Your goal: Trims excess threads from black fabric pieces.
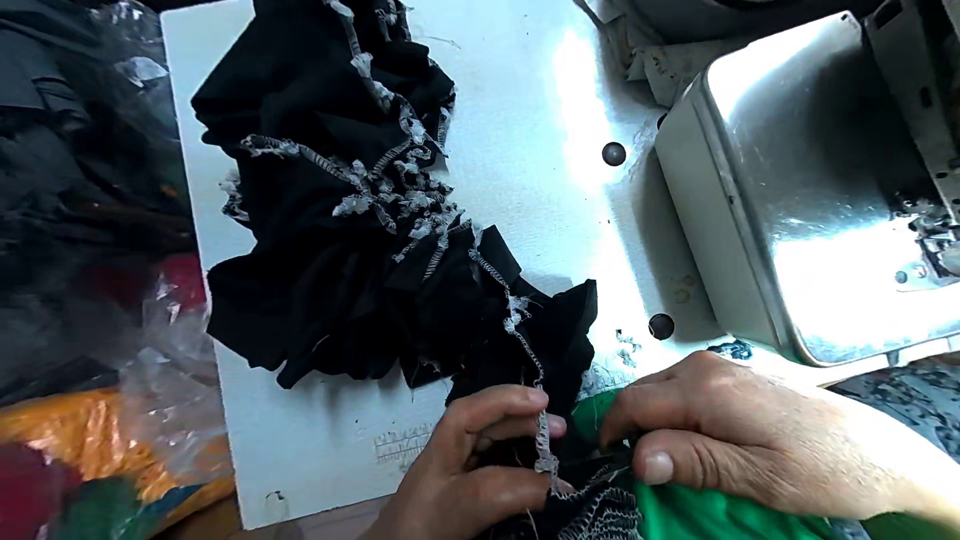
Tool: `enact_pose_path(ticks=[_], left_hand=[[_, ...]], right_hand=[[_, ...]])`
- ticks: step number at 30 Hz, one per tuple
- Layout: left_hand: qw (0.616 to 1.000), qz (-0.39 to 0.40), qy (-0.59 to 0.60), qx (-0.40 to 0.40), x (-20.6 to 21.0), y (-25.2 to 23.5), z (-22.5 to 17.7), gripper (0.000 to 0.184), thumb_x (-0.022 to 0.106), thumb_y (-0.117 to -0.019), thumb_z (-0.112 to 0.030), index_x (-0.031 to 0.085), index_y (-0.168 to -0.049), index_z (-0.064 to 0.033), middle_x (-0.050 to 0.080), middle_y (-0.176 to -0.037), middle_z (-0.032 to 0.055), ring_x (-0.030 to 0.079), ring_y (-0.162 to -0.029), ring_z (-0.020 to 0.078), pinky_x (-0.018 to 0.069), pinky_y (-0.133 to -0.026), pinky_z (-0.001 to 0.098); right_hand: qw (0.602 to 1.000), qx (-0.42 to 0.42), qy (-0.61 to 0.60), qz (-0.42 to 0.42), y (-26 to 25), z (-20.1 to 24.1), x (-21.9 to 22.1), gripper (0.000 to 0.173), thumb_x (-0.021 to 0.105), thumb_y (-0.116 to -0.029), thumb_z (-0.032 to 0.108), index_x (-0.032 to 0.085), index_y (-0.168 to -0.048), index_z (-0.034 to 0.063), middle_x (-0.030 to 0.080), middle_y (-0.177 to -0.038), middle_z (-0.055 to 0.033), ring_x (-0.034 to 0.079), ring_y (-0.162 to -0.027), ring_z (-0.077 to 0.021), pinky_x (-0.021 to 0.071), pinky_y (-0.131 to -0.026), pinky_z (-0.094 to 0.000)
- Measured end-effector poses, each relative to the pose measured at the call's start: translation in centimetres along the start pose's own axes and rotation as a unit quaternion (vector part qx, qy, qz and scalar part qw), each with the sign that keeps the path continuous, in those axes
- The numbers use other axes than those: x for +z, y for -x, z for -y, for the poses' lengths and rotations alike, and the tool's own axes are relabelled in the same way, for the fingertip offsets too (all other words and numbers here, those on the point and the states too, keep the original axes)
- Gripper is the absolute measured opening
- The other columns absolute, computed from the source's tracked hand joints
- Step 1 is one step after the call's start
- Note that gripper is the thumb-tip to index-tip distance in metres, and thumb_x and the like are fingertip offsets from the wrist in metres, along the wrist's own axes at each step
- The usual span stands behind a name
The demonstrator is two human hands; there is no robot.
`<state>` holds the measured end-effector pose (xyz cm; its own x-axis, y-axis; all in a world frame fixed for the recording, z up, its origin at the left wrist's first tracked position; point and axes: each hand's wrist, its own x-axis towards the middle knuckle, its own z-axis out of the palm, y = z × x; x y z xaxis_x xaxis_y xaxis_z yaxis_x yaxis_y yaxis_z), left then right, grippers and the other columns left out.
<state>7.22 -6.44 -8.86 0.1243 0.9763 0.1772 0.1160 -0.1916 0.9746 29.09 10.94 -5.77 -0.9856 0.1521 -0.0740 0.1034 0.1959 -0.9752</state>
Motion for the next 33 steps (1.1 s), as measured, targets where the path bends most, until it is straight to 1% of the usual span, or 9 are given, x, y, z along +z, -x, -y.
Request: enact_pose_path(ticks=[5, 9, 15, 19, 22, 25, 27, 30, 33], left_hand=[[1.0, 0.017, 0.002, 0.018, -0.1, -0.1, 0.0, 0.024, 0.07, -0.0962, -0.032, 0.063, -0.114, -0.0178, 0.043, -0.156, -0.0087, 0.043, -0.142, 0.0061, 0.0424, -0.116, 0.0264], [0.999, 0.038, 0.016, 0.004, -0.3, -0.3, -0.2, 0.025, 0.07, -0.0959, -0.033, 0.063, -0.114, -0.0173, 0.038, -0.16, -0.0076, 0.04, -0.145, 0.0059, 0.0414, -0.117, 0.027], [0.999, 0.038, 0.01, -0.003, -0.3, -0.4, -0.2, 0.016, 0.065, -0.1001, -0.024, 0.065, -0.114, -0.0156, 0.039, -0.16, -0.0068, 0.041, -0.143, 0.004, 0.0415, -0.116, 0.0253], [0.999, 0.038, 0.003, -0.002, -0.2, -0.4, -0.2, 0.017, 0.065, -0.1003, -0.026, 0.066, -0.114, -0.0153, 0.042, -0.157, -0.0068, 0.04, -0.143, 0.0025, 0.0399, -0.117, 0.0242], [0.999, 0.045, 0.002, 0.005, -0.3, -0.4, 0.1, 0.02, 0.064, -0.1007, -0.025, 0.068, -0.116, -0.0139, 0.047, -0.154, -0.0041, 0.043, -0.141, 0.0031, 0.0412, -0.116, 0.0242], [0.998, 0.062, -0.006, 0.02, -0.4, -0.4, 0.2, 0.028, 0.065, -0.0996, -0.033, 0.066, -0.117, -0.0117, 0.049, -0.152, -0.0013, 0.043, -0.141, 0.0037, 0.0395, -0.116, 0.0236], [0.997, 0.065, -0.011, 0.03, -0.3, -0.4, 0.2, 0.03, 0.064, -0.1, -0.035, 0.066, -0.117, -0.0103, 0.051, -0.151, 0.0002, 0.044, -0.141, 0.0047, 0.0392, -0.116, 0.024], [0.996, 0.071, -0.028, 0.036, -0.3, -0.6, 0.2, 0.03, 0.064, -0.1001, -0.035, 0.065, -0.116, -0.0099, 0.054, -0.147, 0.0026, 0.046, -0.139, 0.0058, 0.0387, -0.116, 0.0241], [0.994, 0.082, -0.044, 0.048, -0.3, -0.9, 0.2, 0.029, 0.062, -0.101, -0.034, 0.064, -0.114, -0.0085, 0.055, -0.144, 0.004, 0.048, -0.137, 0.0063, 0.0386, -0.115, 0.0238]], right_hand=[[0.999, 0.023, -0.003, 0.041, 0.0, -0.2, -0.3, 0.048, 0.038, -0.11, 0.04, 0.069, -0.099, 0.005, 0.057, -0.068, 0.0021, 0.052, -0.062, 0.0019, 0.0391, -0.055, -0.0149], [0.997, 0.035, -0.009, 0.062, -0.4, -0.1, -0.2, 0.047, 0.04, -0.1093, 0.041, 0.069, -0.099, 0.0049, 0.058, -0.069, 0.0007, 0.054, -0.063, -0.0016, 0.0403, -0.055, -0.0186], [0.996, 0.027, -0.043, 0.069, -1.3, 0.2, 0.4, 0.044, 0.046, -0.1075, 0.04, 0.069, -0.098, 0.0042, 0.059, -0.07, -0.0008, 0.054, -0.063, -0.0042, 0.0412, -0.056, -0.0215], [0.997, -0.038, -0.054, 0.028, -1.7, -0.3, 0.8, 0.038, 0.051, -0.1071, 0.03, 0.068, -0.089, 0.0015, 0.058, -0.069, -0.0014, 0.053, -0.063, -0.0015, 0.0395, -0.056, -0.0163], [0.998, -0.037, -0.051, -0.031, -1.4, -0.2, 0.6, 0.037, 0.052, -0.1065, 0.031, 0.069, -0.09, 0.0023, 0.059, -0.07, 0.0018, 0.052, -0.064, 0.0044, 0.0391, -0.057, -0.0107], [0.988, 0.018, -0.034, -0.152, -1.2, 0.4, -0.2, 0.043, 0.047, -0.1049, 0.046, 0.069, -0.095, 0.0107, 0.055, -0.067, 0.0106, 0.049, -0.061, 0.0109, 0.0386, -0.055, -0.0062], [0.979, 0.054, -0.004, -0.198, -1.8, 0.7, -0.7, 0.044, 0.045, -0.1034, 0.054, 0.067, -0.092, 0.0165, 0.049, -0.063, 0.0146, 0.044, -0.055, 0.0107, 0.0346, -0.048, -0.0069], [0.978, 0.117, 0.046, -0.168, -3.2, 1.0, -0.2, 0.041, 0.056, -0.0982, 0.054, 0.065, -0.081, 0.0173, 0.047, -0.057, 0.0133, 0.044, -0.05, 0.0078, 0.0324, -0.044, -0.0118], [0.968, 0.221, 0.099, -0.061, -5.1, 1.0, 0.3, 0.04, 0.064, -0.0953, 0.053, 0.067, -0.082, 0.0147, 0.05, -0.059, 0.0082, 0.049, -0.054, -0.0006, 0.0368, -0.048, -0.0211]])
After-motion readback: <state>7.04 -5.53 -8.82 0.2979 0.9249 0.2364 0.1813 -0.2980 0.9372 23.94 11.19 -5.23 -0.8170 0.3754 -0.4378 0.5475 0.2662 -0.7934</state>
